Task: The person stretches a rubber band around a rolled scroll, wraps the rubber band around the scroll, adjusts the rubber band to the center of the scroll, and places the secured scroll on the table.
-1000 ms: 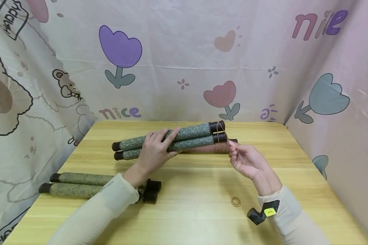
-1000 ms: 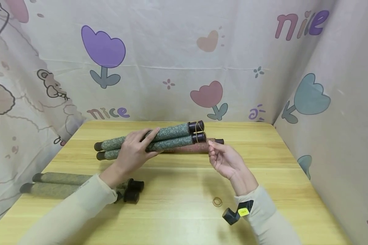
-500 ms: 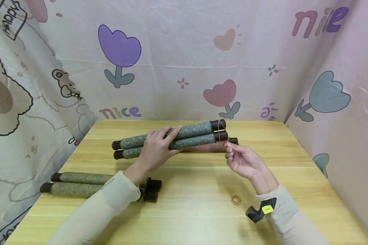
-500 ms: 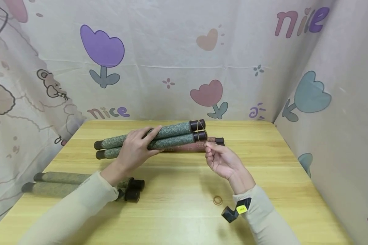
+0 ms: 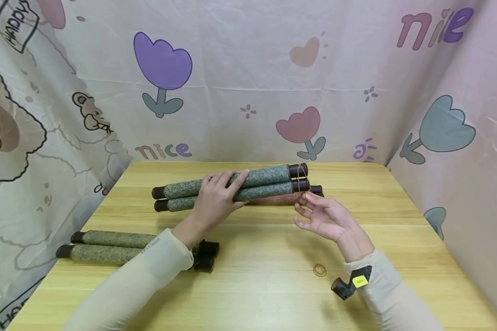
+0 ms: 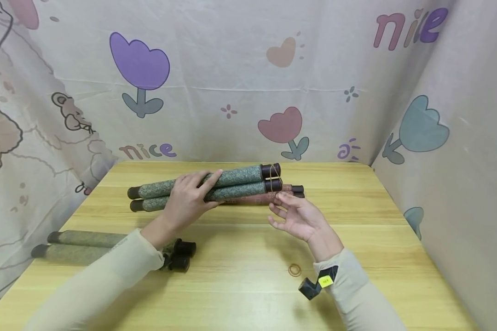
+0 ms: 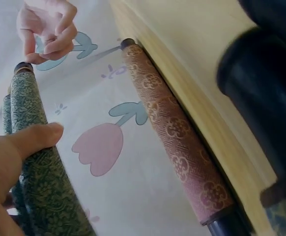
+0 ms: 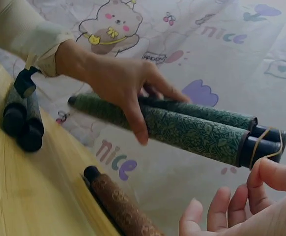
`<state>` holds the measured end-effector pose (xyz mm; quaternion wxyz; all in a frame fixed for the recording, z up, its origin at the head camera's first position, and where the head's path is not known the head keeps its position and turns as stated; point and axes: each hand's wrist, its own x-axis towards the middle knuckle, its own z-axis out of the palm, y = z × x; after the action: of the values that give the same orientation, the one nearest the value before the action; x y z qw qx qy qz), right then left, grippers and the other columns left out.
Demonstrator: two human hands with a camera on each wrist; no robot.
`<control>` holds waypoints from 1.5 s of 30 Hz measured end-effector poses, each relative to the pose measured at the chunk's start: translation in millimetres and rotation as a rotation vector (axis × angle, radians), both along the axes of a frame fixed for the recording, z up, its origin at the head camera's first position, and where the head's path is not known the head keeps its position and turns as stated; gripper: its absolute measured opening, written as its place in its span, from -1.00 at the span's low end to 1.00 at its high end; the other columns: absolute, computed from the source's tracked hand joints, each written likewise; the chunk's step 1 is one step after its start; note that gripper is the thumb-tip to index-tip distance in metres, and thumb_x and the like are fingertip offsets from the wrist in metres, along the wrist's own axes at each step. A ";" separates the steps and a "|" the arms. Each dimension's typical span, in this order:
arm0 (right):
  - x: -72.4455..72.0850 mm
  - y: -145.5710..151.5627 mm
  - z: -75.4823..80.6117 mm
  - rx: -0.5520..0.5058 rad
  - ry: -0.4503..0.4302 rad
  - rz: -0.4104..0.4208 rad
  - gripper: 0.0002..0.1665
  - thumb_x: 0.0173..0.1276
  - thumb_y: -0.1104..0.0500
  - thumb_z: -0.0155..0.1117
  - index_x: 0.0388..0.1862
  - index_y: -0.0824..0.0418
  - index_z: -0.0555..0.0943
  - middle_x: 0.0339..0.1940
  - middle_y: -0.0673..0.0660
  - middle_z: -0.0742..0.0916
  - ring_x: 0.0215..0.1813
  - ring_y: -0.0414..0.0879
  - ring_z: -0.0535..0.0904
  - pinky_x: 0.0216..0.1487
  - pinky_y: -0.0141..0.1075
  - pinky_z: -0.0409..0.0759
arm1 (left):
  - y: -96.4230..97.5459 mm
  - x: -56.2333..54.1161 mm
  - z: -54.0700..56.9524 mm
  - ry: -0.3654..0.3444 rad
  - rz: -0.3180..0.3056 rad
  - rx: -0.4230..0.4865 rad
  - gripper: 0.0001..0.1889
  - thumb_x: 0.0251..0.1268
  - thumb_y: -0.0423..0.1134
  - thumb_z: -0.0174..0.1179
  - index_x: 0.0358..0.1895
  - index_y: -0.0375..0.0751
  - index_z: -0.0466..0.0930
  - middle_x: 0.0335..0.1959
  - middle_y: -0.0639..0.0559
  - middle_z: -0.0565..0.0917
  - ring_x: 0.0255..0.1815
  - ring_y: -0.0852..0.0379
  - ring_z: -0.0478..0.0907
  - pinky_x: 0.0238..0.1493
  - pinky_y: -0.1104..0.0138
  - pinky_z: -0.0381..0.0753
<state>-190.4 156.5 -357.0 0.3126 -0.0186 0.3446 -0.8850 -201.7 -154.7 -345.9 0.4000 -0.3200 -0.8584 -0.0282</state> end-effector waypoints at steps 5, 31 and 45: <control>1.8 -6.7 -3.0 0.029 -0.015 -0.020 -0.67 0.53 0.27 0.00 -0.46 0.12 0.58 -0.27 0.01 0.64 0.04 -0.05 0.44 0.20 -0.02 0.40 | 6.2 1.1 0.6 0.044 -0.029 -0.019 -0.05 -0.17 0.11 0.57 0.39 -0.08 0.41 0.04 -0.24 0.60 -0.05 -0.20 0.60 -0.04 -0.10 0.57; 1.6 14.6 0.8 0.116 0.218 -0.082 -0.74 0.60 0.22 -0.10 -0.11 0.18 0.58 -0.08 0.08 0.64 0.00 -0.06 0.55 0.25 -0.18 0.45 | 0.4 2.7 10.3 -0.253 -0.010 0.033 -0.08 -0.16 0.11 0.57 0.38 -0.04 0.44 0.03 -0.15 0.61 -0.04 -0.16 0.62 -0.01 -0.11 0.56; -2.9 18.3 3.0 0.351 0.309 -0.281 -0.80 0.52 0.23 0.10 -0.06 0.23 0.65 -0.14 0.11 0.74 -0.11 -0.10 0.66 0.07 -0.28 0.57 | 4.9 11.3 0.5 -0.396 0.106 -0.100 -0.06 -0.13 0.21 0.51 0.43 0.03 0.38 0.14 -0.11 0.59 0.06 -0.13 0.59 -0.03 -0.11 0.57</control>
<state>-193.3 174.8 -354.0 0.1289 -0.0507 0.5356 -0.8330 -190.3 -149.8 -345.4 0.2079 -0.2818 -0.9363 -0.0269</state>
